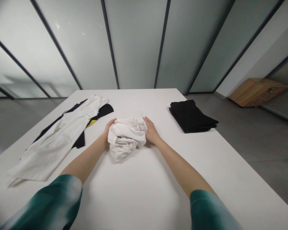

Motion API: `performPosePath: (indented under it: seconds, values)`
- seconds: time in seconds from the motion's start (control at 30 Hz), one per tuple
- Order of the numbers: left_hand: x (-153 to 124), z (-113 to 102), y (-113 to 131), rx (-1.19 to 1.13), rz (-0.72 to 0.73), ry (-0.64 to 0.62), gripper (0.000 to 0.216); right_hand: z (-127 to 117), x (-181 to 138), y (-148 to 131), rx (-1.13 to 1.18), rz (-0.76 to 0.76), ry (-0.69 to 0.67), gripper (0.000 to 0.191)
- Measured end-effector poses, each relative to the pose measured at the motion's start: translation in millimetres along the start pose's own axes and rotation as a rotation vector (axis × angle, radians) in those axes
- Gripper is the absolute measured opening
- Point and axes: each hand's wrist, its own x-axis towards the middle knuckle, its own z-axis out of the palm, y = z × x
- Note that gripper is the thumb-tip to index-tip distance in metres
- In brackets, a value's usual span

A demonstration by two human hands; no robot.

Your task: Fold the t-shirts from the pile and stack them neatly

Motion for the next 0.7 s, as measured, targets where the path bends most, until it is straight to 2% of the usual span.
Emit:
performPosePath:
  seconds: [0.1,0.13,0.17,0.23,0.3,0.4,0.47,0.57,0.63,0.7]
  values:
    - [-2.0,-0.9,-3.6,-0.026,0.007,-0.037,0.064,4.8,-0.5,-9.9,0.142,0.009,-0.318,0.036]
    - [-2.0,-2.4,-4.0,-0.021,0.012,-0.030,0.064,5.4,-0.2,-11.9,0.190,0.042,-0.374,0.031]
    - [-1.5,-4.4,-3.7,-0.009,0.023,-0.012,0.062,4.9,0.9,-12.9,0.233,0.086,-0.376,0.029]
    - [0.5,-9.6,-1.3,0.013,0.060,0.036,0.059,0.0,7.0,-12.0,0.305,0.181,-0.227,0.029]
    - [3.4,-15.8,3.3,-0.005,0.084,0.062,0.059,-11.1,19.6,-8.3,0.390,0.264,0.008,0.027]
    - [8.9,-27.4,11.6,-0.116,0.095,0.109,0.059,-38.1,49.2,-1.0,0.560,0.399,0.326,0.020]
    - [13.5,-37.5,16.1,-0.182,0.128,0.206,0.056,-60.5,71.5,4.2,0.679,0.506,0.480,0.014]
    - [21.8,-54.7,18.2,-0.204,0.200,0.378,0.048,-93.3,97.9,14.4,0.805,0.519,0.646,0.008]
    - [27.3,-65.0,15.9,-0.195,0.230,0.469,0.042,-109.1,105.4,24.1,0.827,0.459,0.688,0.010]
    - [31.7,-72.1,11.4,-0.154,0.254,0.541,0.036,-117.8,103.0,36.0,0.757,0.435,0.692,0.011]
